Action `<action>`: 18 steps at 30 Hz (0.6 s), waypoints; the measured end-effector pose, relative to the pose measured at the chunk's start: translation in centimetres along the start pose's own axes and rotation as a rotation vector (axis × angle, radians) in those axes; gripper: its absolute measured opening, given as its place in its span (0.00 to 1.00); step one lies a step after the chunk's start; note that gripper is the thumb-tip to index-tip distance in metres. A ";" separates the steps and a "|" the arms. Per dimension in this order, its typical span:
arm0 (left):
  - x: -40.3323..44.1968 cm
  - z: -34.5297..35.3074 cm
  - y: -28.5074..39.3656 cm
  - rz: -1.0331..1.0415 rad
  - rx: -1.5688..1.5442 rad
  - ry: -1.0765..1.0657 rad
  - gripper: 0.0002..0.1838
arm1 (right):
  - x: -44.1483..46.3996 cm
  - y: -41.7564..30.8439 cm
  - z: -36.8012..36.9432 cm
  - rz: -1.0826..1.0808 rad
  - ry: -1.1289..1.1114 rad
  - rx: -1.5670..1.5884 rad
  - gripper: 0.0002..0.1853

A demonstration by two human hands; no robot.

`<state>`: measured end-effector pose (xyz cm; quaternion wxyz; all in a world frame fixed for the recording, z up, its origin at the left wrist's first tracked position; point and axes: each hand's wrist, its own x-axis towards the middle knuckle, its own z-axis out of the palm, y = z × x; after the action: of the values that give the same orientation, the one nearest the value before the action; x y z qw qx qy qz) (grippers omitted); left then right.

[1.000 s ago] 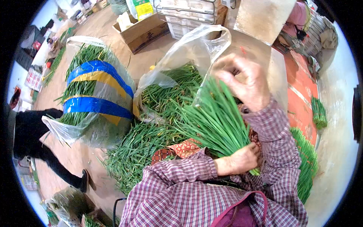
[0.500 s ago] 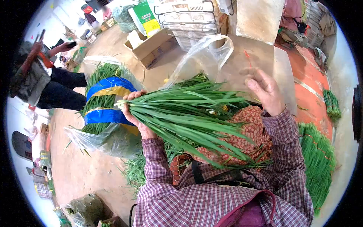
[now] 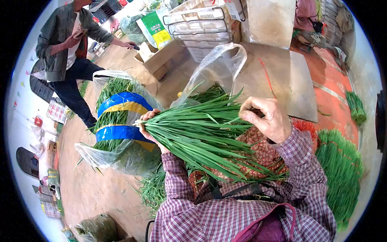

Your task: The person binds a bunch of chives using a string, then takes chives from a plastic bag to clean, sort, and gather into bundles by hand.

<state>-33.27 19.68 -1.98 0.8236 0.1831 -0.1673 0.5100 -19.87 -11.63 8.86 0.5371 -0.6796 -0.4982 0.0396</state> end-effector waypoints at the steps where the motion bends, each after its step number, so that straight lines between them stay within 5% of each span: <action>1: -0.1 0.2 -0.1 0.006 -0.002 -0.003 0.09 | 0.0 -0.2 0.1 0.006 0.002 0.000 0.09; 11: -0.2 -0.4 -1.1 -0.009 -0.147 -0.042 0.08 | -0.3 0.9 -1.9 0.027 0.193 -0.002 0.07; 13: 0.0 -0.3 -1.3 -0.058 -0.240 -0.151 0.08 | 0.3 0.8 -2.6 0.131 0.144 -0.074 0.07; 15: -0.1 -0.2 -1.3 -0.047 -0.214 -0.155 0.08 | 0.8 2.8 -2.2 0.005 0.134 -0.407 0.07; 18: -0.2 0.2 -1.5 -0.073 -0.259 -0.140 0.08 | 1.3 4.7 -1.2 -0.065 0.062 -0.445 0.09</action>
<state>-32.05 18.78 -2.06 0.8446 0.1163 -0.2821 0.4399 -15.56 -11.23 6.39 0.3900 -0.7657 -0.4996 -0.1093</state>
